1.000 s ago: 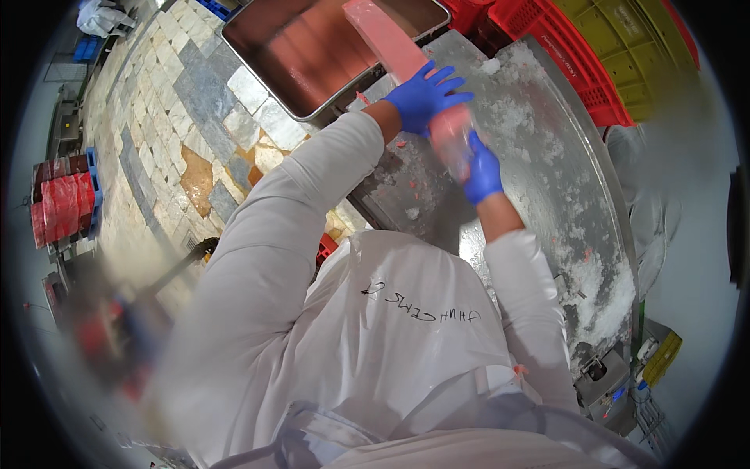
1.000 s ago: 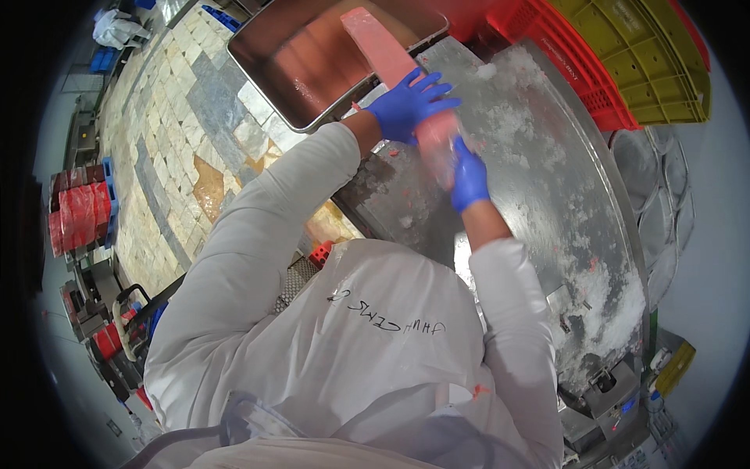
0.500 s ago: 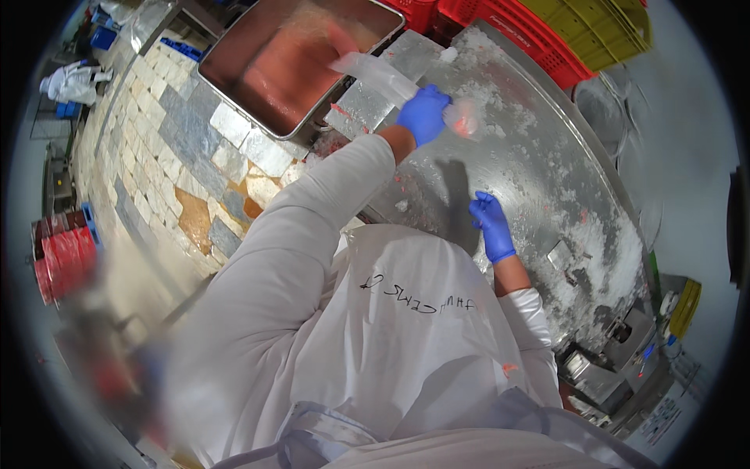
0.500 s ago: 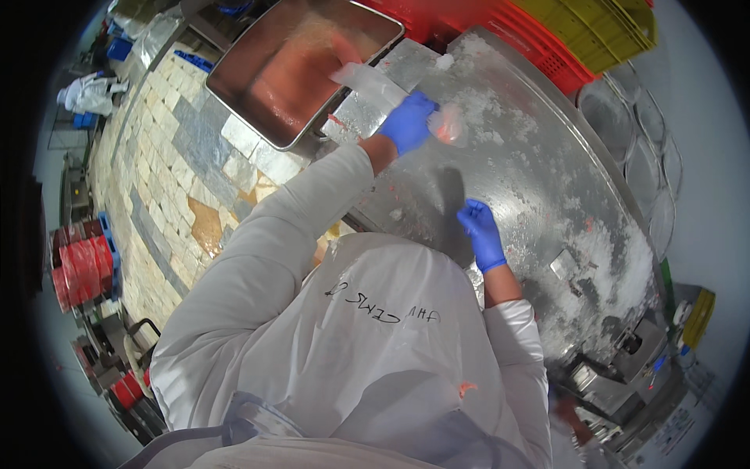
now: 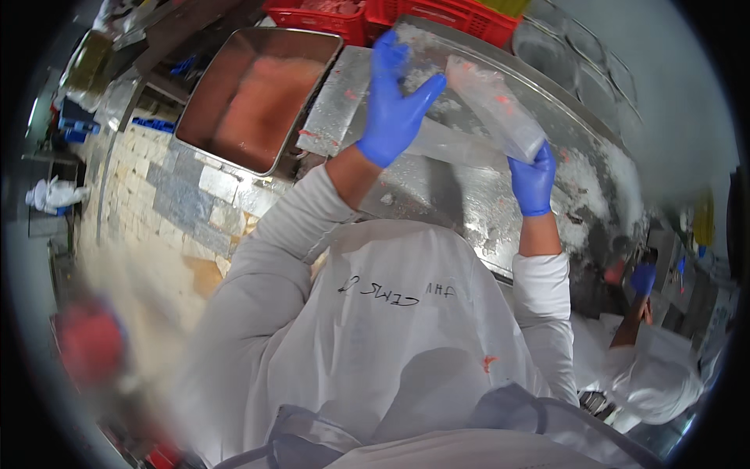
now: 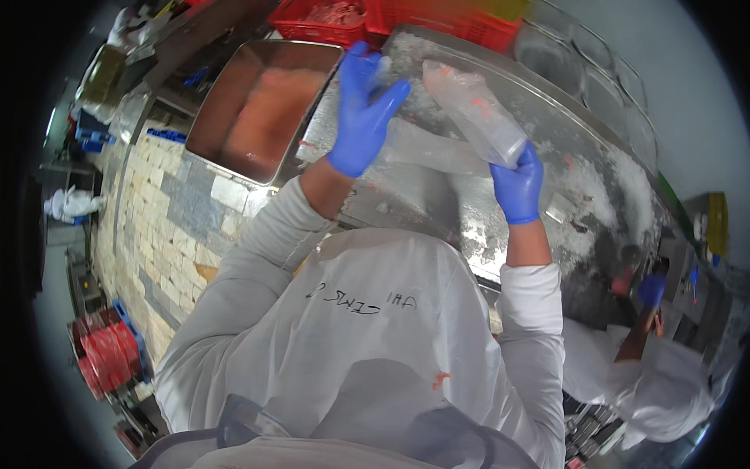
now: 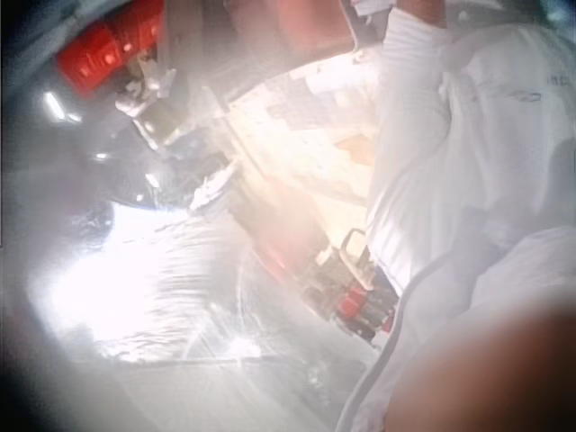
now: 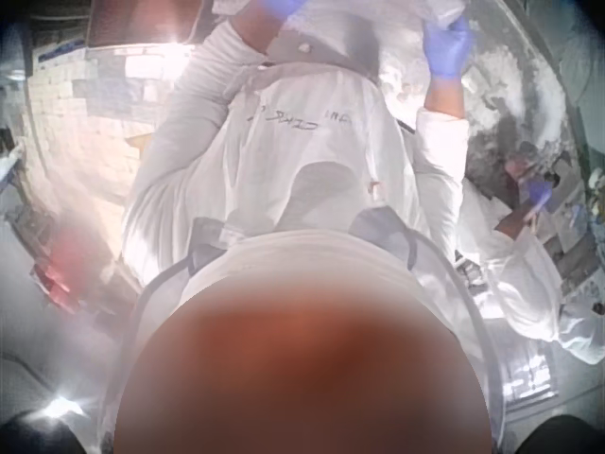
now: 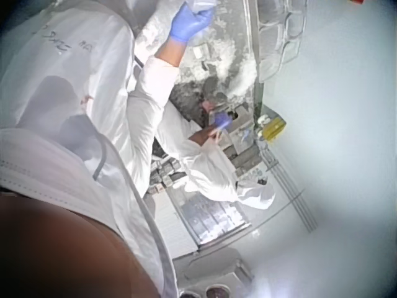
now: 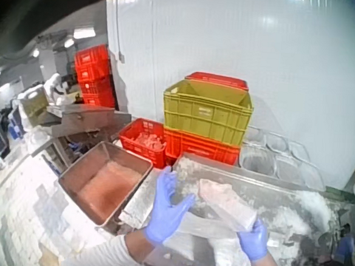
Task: The person repeatedly scoops crushed ice from a metal table, places it into a pink plastic mold, and then removes the resulting pink block into a metal tray. The process is repeated multiple times.
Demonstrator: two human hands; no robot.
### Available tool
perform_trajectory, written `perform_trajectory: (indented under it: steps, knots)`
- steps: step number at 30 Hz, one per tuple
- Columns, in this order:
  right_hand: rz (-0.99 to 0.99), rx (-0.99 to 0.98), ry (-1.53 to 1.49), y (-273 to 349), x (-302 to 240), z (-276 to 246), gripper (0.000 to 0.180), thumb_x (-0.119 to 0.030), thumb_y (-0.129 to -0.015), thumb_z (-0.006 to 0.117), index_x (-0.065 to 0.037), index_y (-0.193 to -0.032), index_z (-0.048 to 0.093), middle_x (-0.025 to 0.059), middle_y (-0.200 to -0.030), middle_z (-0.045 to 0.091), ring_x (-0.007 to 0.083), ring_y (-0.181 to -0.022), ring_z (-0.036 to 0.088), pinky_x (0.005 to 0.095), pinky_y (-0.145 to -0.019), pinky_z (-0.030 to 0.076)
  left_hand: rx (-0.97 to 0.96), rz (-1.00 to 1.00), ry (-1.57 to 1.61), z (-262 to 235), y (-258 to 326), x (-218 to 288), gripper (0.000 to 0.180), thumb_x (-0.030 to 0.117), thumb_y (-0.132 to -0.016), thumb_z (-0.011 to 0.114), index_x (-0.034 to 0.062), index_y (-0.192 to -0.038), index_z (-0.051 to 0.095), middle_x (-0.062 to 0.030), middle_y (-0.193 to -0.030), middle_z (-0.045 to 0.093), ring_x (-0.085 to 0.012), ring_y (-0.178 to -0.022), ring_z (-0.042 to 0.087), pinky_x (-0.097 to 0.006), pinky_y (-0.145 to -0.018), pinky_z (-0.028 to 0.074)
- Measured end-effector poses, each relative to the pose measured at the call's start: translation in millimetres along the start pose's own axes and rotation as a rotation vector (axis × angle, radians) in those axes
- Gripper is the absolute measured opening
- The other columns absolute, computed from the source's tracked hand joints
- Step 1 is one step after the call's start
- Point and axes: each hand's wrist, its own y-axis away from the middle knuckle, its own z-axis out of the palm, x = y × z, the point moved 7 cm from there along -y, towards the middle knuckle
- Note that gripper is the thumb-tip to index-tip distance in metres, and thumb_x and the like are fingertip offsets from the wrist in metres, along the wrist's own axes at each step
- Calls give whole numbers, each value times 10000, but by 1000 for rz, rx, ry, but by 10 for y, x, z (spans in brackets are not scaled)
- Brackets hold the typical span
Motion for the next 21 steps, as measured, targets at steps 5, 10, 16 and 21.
perform_trajectory:
  steps: [5,10,16,21]
  knots:
    - [-506,-161,670,229,-918,376,421,-42,-743,813,-82,-1147,704,132,-917,734,287,-811,708,402,-755,564,-614,667,-836,598,539,295,535,187,-826,773,184,-1336,611,-80,-1313,631,-302,-1249,597,-538,-1222,295]
    - [-598,-328,1042,507,-1092,375,375,-25,-623,720,-118,-986,721,79,-749,620,308,-701,616,418,-751,485,-850,169,-840,343,511,-620,296,150,-791,740,159,-1087,728,-67,-1053,716,-272,-1195,616,-593,-1198,293]
    - [-652,-142,1242,526,-1290,89,270,-47,-664,695,-187,-894,717,23,-761,612,254,-734,643,398,-795,483,-1001,21,-812,65,1039,-641,165,166,-805,689,89,-945,727,-125,-887,718,-350,-934,695,-487,-896,518]
    - [-553,3,1250,294,-999,-391,202,-54,-707,697,-180,-864,714,57,-789,661,294,-759,679,415,-785,512,-1399,-806,-326,-126,1456,-143,182,204,-892,649,37,-946,697,-77,-829,691,-240,-757,677,-379,-776,534]
